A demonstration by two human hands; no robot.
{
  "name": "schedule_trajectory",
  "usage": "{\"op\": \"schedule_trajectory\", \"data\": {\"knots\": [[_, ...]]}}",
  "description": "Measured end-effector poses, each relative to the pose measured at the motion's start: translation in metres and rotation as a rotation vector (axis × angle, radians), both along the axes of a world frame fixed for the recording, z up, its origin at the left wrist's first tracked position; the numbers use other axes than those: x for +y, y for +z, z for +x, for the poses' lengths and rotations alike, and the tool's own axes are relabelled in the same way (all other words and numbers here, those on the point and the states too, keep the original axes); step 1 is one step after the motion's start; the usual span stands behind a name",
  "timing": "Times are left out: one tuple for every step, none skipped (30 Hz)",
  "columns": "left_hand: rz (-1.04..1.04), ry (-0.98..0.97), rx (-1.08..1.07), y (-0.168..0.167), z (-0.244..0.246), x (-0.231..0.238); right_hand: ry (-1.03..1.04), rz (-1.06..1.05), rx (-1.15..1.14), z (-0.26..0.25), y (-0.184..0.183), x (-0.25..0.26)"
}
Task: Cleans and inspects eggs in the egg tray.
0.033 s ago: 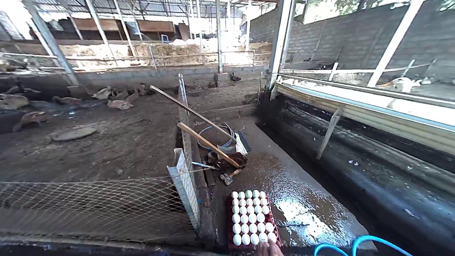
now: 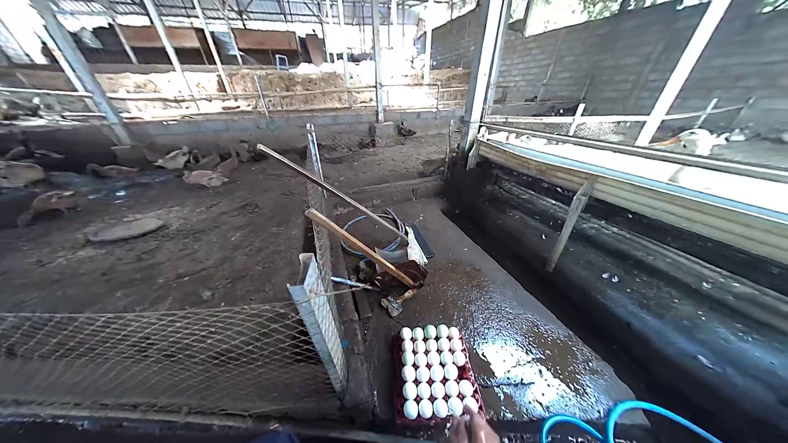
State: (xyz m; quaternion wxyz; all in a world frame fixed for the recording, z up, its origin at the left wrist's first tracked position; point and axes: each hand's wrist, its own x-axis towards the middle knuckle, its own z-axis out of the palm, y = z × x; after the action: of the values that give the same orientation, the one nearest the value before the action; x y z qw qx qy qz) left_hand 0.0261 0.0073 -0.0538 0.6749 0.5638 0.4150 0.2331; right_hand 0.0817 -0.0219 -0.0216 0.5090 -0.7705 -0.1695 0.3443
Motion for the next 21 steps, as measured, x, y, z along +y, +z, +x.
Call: {"op": "schedule_trajectory", "data": {"knots": [[0.014,-0.046,0.029,0.004,-0.002,-0.002,-0.021,-0.038,-0.008,0.007,-0.003,0.001],[0.025,-0.064,0.053,0.01,-0.002,-0.003,-0.03,-0.102,0.035,0.013,-0.003,0.003],[0.039,-0.047,0.062,0.017,0.001,-0.004,-0.029,-0.146,0.086,0.016,-0.001,0.004],[0.05,-0.001,0.043,0.02,0.004,-0.003,-0.028,-0.127,0.096,0.011,0.004,0.003],[0.061,0.04,0.029,0.019,0.005,-0.002,-0.021,-0.072,0.068,0.004,0.009,0.001],[0.06,0.04,0.027,0.019,0.004,-0.002,-0.023,-0.009,0.067,-0.002,0.012,-0.003],[0.05,0.012,0.033,0.022,0.0,-0.004,-0.044,0.034,0.058,-0.005,0.01,-0.005],[0.048,-0.025,0.06,0.024,-0.003,-0.007,-0.101,0.042,0.066,-0.002,0.005,-0.004],[0.042,-0.048,0.097,0.025,-0.003,-0.009,-0.139,0.036,0.129,0.006,-0.001,-0.003],[0.043,-0.046,0.118,0.025,0.001,-0.01,-0.172,0.021,0.209,0.014,-0.004,0.0],[0.06,-0.03,0.134,0.026,0.003,-0.01,-0.193,0.008,0.257,0.012,0.002,0.0],[0.098,-0.004,0.146,0.025,0.005,-0.007,-0.176,0.03,0.251,0.006,0.012,-0.002],[0.124,-0.009,0.15,0.021,0.005,-0.002,-0.11,0.078,0.209,0.0,0.02,-0.006],[0.133,-0.036,0.158,0.017,0.004,0.001,-0.057,0.122,0.158,-0.005,0.019,-0.009],[0.109,-0.066,0.152,0.017,0.001,0.001,-0.052,0.146,0.094,-0.004,0.009,-0.009],[0.062,-0.072,0.128,0.018,-0.001,-0.001,-0.084,0.13,0.073,0.003,-0.001,-0.005],[0.026,-0.072,0.118,0.022,0.0,-0.003,-0.135,0.098,0.119,0.013,-0.006,0.001],[0.012,-0.055,0.103,0.026,0.001,-0.006,-0.184,0.056,0.196,0.018,-0.006,0.005],[0.024,-0.012,0.083,0.025,0.002,-0.007,-0.213,0.026,0.227,0.014,-0.001,0.006],[0.043,0.02,0.07,0.024,0.003,-0.005,-0.183,0.031,0.221,0.006,0.007,0.004],[0.051,0.036,0.06,0.022,0.003,-0.003,-0.125,0.061,0.181,-0.003,0.015,0.0]]}}
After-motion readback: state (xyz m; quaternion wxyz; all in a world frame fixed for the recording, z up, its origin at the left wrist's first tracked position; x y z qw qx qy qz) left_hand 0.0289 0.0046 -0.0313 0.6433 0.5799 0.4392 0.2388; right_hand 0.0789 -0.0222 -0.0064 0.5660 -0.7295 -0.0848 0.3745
